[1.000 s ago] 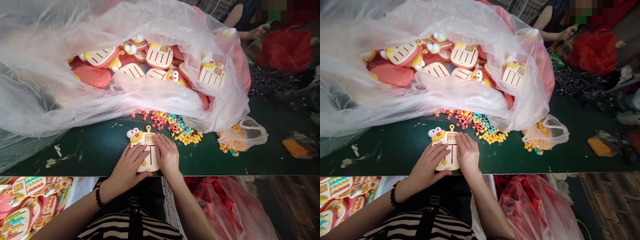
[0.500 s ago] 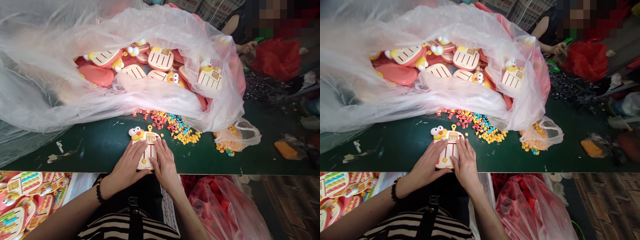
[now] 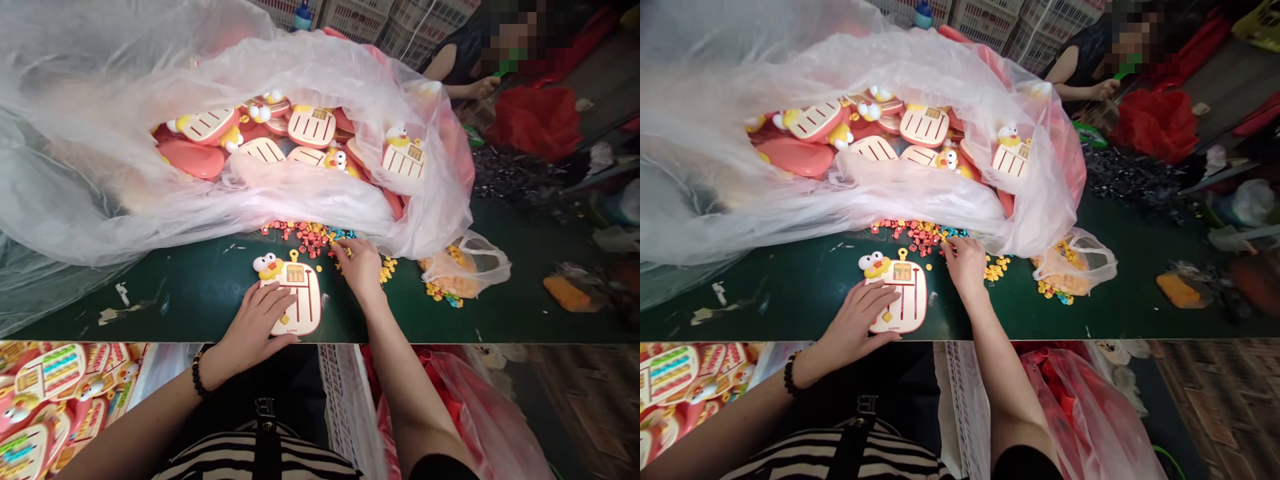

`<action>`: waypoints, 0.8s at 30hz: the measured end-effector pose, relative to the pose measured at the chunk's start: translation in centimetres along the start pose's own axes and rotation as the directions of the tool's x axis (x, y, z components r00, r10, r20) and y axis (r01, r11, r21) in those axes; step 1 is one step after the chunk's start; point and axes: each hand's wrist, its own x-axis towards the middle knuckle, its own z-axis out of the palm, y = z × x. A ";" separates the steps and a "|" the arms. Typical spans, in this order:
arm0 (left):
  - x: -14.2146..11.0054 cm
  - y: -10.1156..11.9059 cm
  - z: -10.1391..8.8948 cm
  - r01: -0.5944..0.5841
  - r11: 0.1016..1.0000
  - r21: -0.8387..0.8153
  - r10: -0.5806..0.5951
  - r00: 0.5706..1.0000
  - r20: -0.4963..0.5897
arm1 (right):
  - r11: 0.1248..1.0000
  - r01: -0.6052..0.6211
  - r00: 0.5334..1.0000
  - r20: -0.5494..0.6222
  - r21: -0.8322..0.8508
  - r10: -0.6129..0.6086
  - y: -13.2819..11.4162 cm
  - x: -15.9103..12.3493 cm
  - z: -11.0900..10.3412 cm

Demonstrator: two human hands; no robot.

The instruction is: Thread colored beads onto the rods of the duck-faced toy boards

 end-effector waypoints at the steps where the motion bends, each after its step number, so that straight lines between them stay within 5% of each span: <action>1: 0.0 0.0 0.0 -0.005 1.000 0.004 0.005 1.000 -0.006 | 0.997 0.002 0.999 0.036 -0.074 0.001 0.3 0.8 0.5; 8: 0.0 0.0 -0.2 -0.020 1.000 0.012 0.020 1.000 -0.001 | 0.986 0.009 1.000 -0.013 -0.168 -0.012 -0.1 2.0 0.9; 16: 0.0 0.0 0.1 0.008 1.000 0.004 -0.008 1.000 0.003 | 0.952 0.302 0.952 0.028 0.058 -0.304 -4.0 -4.4 -0.3; 24: 0.0 0.0 0.2 0.043 0.996 -0.081 -0.045 0.999 -0.026 | 0.957 0.240 0.965 0.067 0.162 -0.254 -5.6 -8.6 -0.8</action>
